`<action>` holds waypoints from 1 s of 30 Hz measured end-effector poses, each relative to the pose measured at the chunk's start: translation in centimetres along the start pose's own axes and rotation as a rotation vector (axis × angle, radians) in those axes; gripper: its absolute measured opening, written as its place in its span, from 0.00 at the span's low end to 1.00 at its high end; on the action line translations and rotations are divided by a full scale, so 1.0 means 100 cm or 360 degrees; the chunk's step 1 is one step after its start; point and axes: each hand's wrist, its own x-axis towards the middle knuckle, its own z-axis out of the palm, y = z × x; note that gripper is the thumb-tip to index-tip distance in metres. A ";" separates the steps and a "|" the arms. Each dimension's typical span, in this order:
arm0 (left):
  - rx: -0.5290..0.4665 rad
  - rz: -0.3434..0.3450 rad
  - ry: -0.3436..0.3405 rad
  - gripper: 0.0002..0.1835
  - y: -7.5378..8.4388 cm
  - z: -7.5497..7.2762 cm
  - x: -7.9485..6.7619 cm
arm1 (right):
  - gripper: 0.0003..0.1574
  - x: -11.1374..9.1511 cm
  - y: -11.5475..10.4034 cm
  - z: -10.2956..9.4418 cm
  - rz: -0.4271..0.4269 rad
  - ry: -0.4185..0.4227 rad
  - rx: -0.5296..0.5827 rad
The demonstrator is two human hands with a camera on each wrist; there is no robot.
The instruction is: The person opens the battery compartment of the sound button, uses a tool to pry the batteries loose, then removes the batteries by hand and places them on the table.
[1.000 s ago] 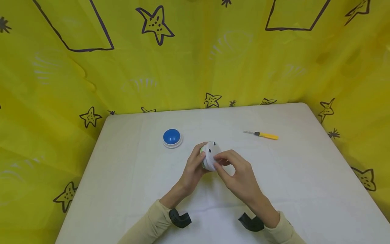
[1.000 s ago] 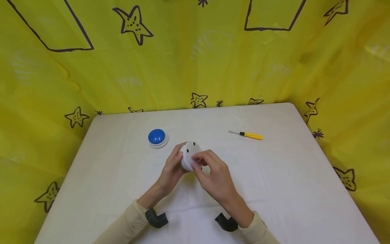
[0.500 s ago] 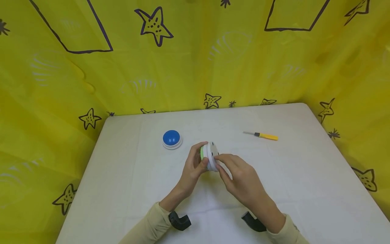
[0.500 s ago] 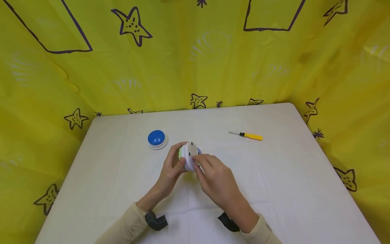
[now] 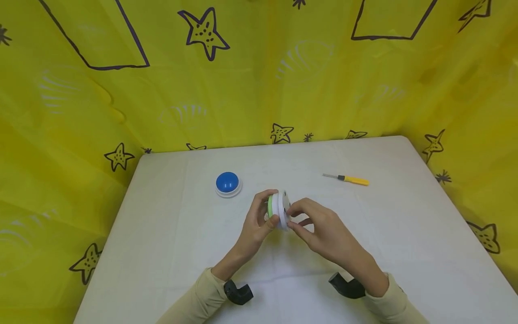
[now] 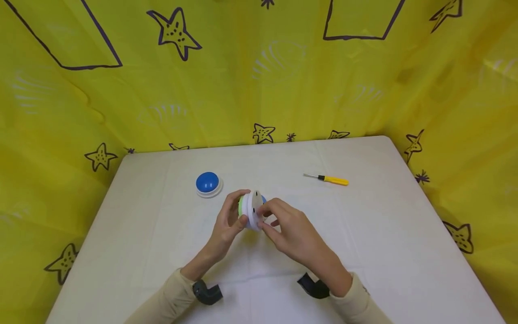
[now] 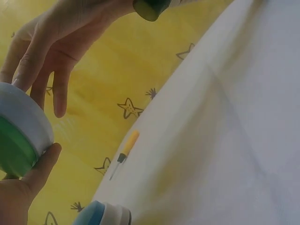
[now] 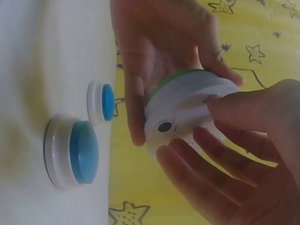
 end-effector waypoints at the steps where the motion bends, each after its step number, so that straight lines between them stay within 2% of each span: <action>1: 0.0001 0.0005 -0.0001 0.39 0.000 0.000 0.000 | 0.18 0.000 0.000 0.000 -0.0005 0.0005 0.0001; 10: -0.0032 0.0049 0.0052 0.41 -0.002 0.002 0.001 | 0.19 -0.006 -0.001 0.013 -0.0119 0.0199 -0.0107; 18: -0.0013 0.0030 0.0078 0.39 -0.003 0.005 0.000 | 0.21 -0.011 -0.002 0.023 -0.0193 0.0386 -0.0169; 30: -0.0011 0.0006 0.0099 0.37 -0.006 0.006 0.000 | 0.20 -0.014 -0.004 0.030 -0.0123 0.0469 -0.0199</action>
